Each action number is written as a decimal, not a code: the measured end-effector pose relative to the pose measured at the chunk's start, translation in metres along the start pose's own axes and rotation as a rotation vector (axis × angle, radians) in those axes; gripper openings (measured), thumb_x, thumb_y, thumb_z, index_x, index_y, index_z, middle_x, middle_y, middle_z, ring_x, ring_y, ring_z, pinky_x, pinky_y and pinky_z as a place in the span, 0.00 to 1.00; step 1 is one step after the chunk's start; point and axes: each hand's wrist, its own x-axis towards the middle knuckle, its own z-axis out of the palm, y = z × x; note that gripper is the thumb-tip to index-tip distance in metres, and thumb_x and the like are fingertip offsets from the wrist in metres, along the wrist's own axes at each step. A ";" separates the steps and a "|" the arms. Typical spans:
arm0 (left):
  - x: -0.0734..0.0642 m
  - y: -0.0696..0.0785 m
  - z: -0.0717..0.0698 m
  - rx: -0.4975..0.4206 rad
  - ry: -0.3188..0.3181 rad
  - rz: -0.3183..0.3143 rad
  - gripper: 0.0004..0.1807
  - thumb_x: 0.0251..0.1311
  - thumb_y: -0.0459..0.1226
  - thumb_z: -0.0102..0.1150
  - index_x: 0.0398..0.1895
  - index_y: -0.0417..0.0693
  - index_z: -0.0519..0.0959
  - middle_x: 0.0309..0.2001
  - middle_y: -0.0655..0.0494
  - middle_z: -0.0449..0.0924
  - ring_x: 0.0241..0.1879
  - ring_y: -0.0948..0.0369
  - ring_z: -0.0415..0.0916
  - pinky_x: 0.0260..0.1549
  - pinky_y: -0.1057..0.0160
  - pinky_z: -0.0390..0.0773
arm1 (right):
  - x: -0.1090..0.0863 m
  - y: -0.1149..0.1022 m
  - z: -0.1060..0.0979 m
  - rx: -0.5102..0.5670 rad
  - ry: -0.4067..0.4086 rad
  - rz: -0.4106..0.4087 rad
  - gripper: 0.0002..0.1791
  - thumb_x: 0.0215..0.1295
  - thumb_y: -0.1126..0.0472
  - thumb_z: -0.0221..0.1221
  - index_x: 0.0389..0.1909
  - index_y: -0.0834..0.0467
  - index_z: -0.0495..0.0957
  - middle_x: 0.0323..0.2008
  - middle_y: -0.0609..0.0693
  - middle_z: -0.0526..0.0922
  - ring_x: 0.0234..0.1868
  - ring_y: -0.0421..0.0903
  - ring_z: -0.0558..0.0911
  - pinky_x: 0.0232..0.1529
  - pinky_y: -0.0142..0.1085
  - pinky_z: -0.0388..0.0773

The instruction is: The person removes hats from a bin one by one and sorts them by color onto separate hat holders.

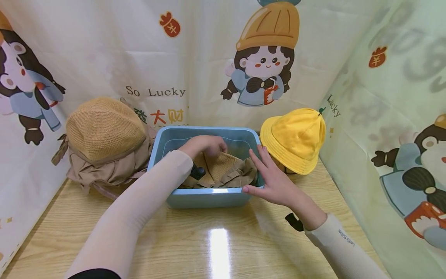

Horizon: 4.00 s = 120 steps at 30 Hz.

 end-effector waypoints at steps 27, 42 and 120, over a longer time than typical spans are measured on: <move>-0.032 -0.007 -0.020 0.062 0.018 0.077 0.21 0.69 0.29 0.54 0.62 0.53 0.79 0.65 0.51 0.74 0.67 0.50 0.68 0.64 0.51 0.70 | 0.000 0.002 0.003 0.017 0.013 -0.011 0.58 0.58 0.31 0.63 0.80 0.41 0.38 0.81 0.51 0.32 0.80 0.57 0.36 0.70 0.64 0.56; -0.055 -0.020 -0.031 0.073 0.194 0.009 0.04 0.60 0.30 0.64 0.37 0.42 0.82 0.40 0.49 0.83 0.39 0.55 0.77 0.40 0.57 0.77 | 0.000 0.004 0.004 0.026 0.032 -0.016 0.58 0.58 0.31 0.63 0.80 0.39 0.37 0.81 0.51 0.32 0.80 0.55 0.36 0.69 0.63 0.58; -0.188 0.023 -0.041 0.168 1.406 0.427 0.18 0.67 0.23 0.48 0.38 0.46 0.87 0.36 0.53 0.80 0.37 0.61 0.75 0.37 0.67 0.75 | -0.004 -0.002 0.005 0.066 -0.001 0.034 0.64 0.57 0.35 0.66 0.80 0.50 0.33 0.81 0.50 0.31 0.80 0.55 0.34 0.68 0.68 0.53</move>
